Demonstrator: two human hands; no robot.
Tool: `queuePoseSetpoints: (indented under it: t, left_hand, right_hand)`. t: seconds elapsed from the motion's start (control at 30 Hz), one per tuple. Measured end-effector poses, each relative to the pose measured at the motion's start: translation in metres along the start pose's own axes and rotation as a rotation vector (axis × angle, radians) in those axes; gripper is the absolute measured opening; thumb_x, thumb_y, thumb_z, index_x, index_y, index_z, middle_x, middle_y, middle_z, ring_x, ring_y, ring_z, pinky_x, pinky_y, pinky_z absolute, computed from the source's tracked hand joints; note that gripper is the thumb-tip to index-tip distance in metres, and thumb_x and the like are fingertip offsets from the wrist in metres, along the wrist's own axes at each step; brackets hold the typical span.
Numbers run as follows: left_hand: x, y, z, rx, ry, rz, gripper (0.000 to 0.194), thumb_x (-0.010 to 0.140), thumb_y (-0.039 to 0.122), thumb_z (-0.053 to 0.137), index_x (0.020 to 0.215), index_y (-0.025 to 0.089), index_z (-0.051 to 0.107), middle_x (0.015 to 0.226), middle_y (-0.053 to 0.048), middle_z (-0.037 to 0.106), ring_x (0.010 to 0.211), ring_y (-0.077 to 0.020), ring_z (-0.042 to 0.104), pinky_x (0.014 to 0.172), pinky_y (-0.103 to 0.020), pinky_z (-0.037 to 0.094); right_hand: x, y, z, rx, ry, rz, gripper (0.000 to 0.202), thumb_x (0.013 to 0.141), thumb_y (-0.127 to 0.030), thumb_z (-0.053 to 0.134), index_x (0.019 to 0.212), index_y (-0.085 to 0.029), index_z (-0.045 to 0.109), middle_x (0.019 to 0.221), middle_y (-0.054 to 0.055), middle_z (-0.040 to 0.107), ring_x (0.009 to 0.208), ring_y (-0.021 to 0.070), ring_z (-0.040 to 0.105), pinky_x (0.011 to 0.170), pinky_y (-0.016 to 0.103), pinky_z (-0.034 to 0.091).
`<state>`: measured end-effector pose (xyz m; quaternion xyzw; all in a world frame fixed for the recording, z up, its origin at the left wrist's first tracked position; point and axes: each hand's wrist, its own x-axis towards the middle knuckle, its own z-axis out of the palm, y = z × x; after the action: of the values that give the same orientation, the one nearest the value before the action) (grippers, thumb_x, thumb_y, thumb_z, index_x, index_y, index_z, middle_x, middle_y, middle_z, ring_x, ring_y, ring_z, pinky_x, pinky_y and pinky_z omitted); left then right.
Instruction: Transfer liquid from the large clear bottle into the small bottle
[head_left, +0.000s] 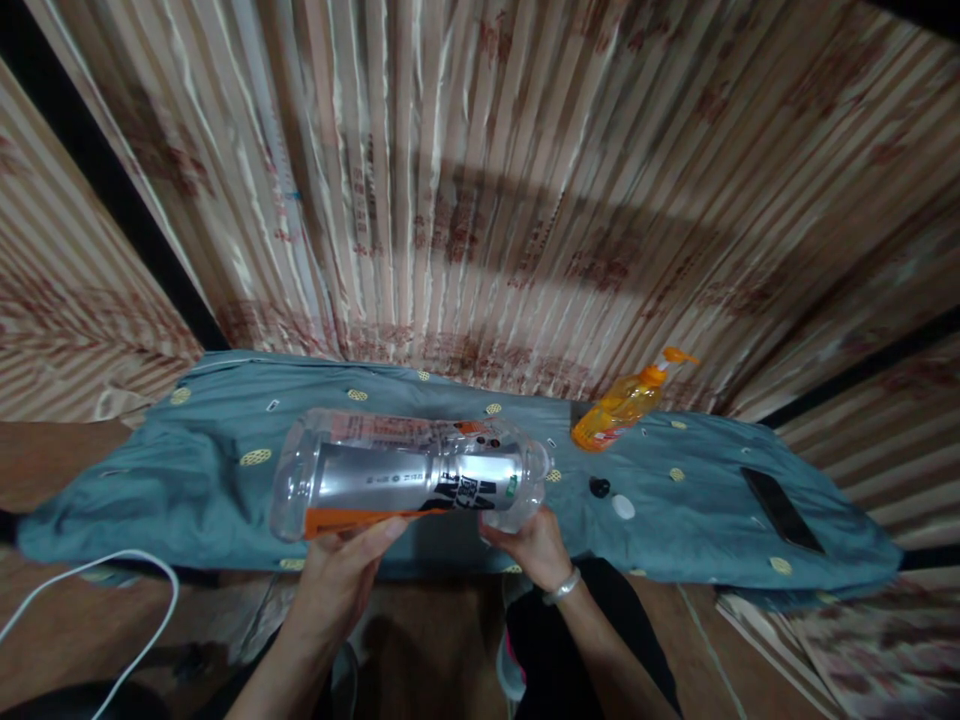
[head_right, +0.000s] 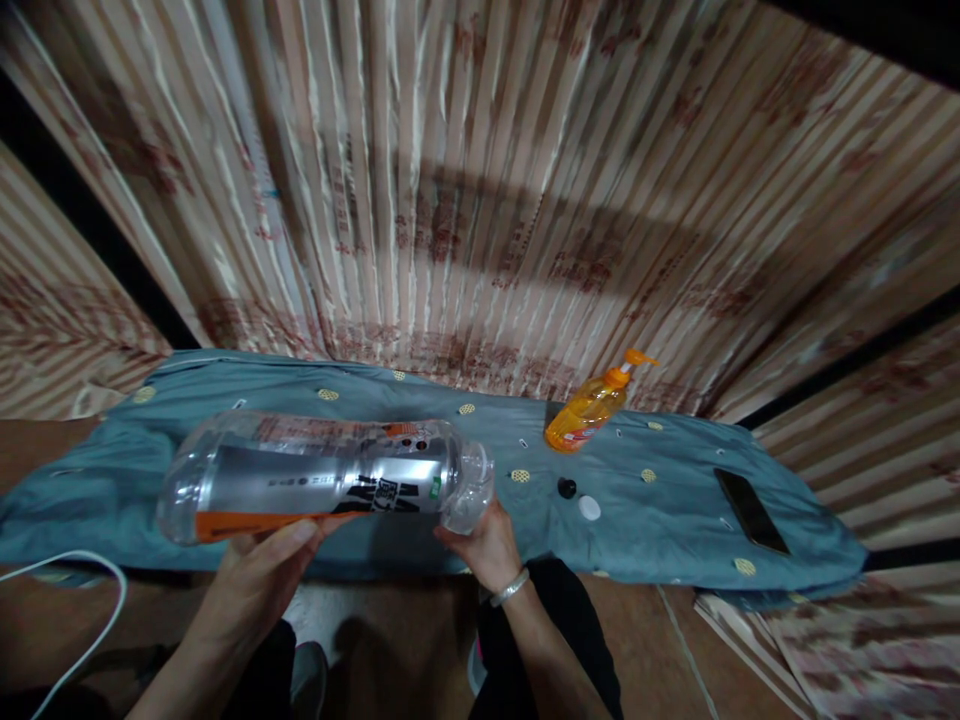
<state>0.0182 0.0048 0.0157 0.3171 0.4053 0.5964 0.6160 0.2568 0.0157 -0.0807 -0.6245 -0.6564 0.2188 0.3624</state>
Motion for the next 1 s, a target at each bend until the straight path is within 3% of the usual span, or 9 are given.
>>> queuePoseSetpoints:
  t: [0.23,0.47,0.67,1.0]
  left_hand:
    - [-0.0045,0.0038,0.0059,-0.003,0.003,-0.002,0.019,0.061,0.033,0.085,0.065,0.016,0.078,0.070,-0.008,0.079,0.085,-0.0292,0.075,0.098,-0.041,0.051]
    - [-0.0058,0.0061,0.0082,-0.024,0.004,0.000,0.020,0.059,0.034,0.087,0.068,0.018,0.079,0.075,-0.006,0.079,0.086,-0.0246,0.074,0.093,-0.033,0.053]
    - [-0.0046,0.0050,0.0073,-0.005,0.002,-0.032,0.026,0.056,0.039,0.089,0.068,0.018,0.079,0.073,-0.005,0.080,0.074,-0.0225,0.075,0.084,-0.030,0.057]
    - [-0.0029,0.0034,0.0054,0.014,-0.016,-0.029,0.026,0.055,0.041,0.089,0.067,0.019,0.079,0.074,-0.005,0.079,0.078,-0.0221,0.074,0.089,-0.031,0.056]
  right_hand:
    - [0.0005,0.0009,-0.0005,0.025,0.007,0.012,0.027,0.068,-0.039,0.077,0.085,-0.020,0.072,0.081,0.006,0.077,0.078,0.0275,0.073,0.070,0.035,0.058]
    - [0.0015,0.0016,-0.0053,-0.019,-0.027,-0.031,0.027,0.071,-0.041,0.075,0.085,-0.018,0.072,0.081,0.006,0.077,0.075,0.0258,0.072,0.071,0.035,0.058]
    - [0.0034,0.0060,-0.0038,0.016,-0.037,-0.072,0.027,0.071,-0.040,0.075,0.084,-0.017,0.072,0.081,0.007,0.076,0.072,0.0246,0.071,0.069,0.035,0.057]
    - [0.0036,0.0087,-0.0037,0.057,-0.058,-0.043,0.025,0.070,-0.038,0.076,0.085,-0.018,0.072,0.081,0.006,0.076,0.071,0.0240,0.070,0.067,0.034,0.056]
